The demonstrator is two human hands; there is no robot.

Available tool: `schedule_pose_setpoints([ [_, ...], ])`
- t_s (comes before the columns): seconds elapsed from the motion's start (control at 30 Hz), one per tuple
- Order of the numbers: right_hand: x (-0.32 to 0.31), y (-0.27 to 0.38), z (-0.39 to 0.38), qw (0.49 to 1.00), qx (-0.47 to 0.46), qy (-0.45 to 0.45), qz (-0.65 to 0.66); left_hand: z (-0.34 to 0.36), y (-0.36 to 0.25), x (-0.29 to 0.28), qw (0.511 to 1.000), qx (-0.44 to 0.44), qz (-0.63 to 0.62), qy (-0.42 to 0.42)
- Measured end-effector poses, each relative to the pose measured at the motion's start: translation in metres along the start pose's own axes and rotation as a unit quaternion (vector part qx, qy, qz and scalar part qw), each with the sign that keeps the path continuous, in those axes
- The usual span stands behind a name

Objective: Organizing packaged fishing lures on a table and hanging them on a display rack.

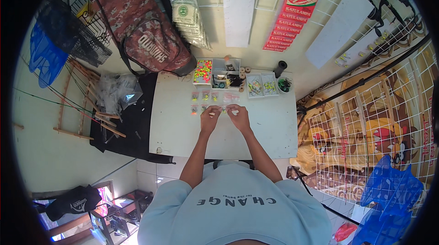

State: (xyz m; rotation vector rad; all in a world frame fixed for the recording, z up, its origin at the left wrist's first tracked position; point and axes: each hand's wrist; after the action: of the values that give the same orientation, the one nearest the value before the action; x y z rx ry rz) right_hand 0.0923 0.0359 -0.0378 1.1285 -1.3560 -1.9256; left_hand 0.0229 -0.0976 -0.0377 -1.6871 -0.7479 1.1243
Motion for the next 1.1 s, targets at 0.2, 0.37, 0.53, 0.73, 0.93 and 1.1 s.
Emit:
schedule_pose_setpoints([
  [0.2,0.067,0.003,0.003,0.999,0.031,-0.039,-0.007,0.022,0.037,-0.043,0.999,-0.023,-0.032,-0.017],
  [0.37,0.099,-0.008,0.008,0.996,0.016,-0.046,-0.072,0.042,0.071,-0.059,1.0,0.011,0.004,0.006],
  [0.53,0.117,-0.018,0.006,0.985,0.035,-0.057,-0.157,0.05,0.084,-0.063,0.992,0.011,0.122,0.034],
  [0.73,0.128,-0.02,0.009,0.975,0.054,-0.057,-0.207,0.058,0.087,-0.065,0.987,-0.014,0.154,0.033],
  [0.93,0.136,-0.018,0.011,0.961,0.085,-0.093,-0.246,0.064,0.09,-0.065,0.979,0.001,0.201,0.036],
  [1.1,0.137,-0.021,0.011,0.953,0.093,-0.095,-0.271,0.062,0.092,-0.067,0.977,0.005,0.21,0.042],
])
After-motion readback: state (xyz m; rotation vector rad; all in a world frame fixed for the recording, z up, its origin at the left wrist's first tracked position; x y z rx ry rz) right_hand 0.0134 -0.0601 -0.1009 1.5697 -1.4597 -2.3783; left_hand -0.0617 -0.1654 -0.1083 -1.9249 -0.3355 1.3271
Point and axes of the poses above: each hand's wrist, its own z-axis towards the middle knuckle, its own x-axis out of the palm, y = z × x, and after that the axes turned 5 degrees about -x, right-handed
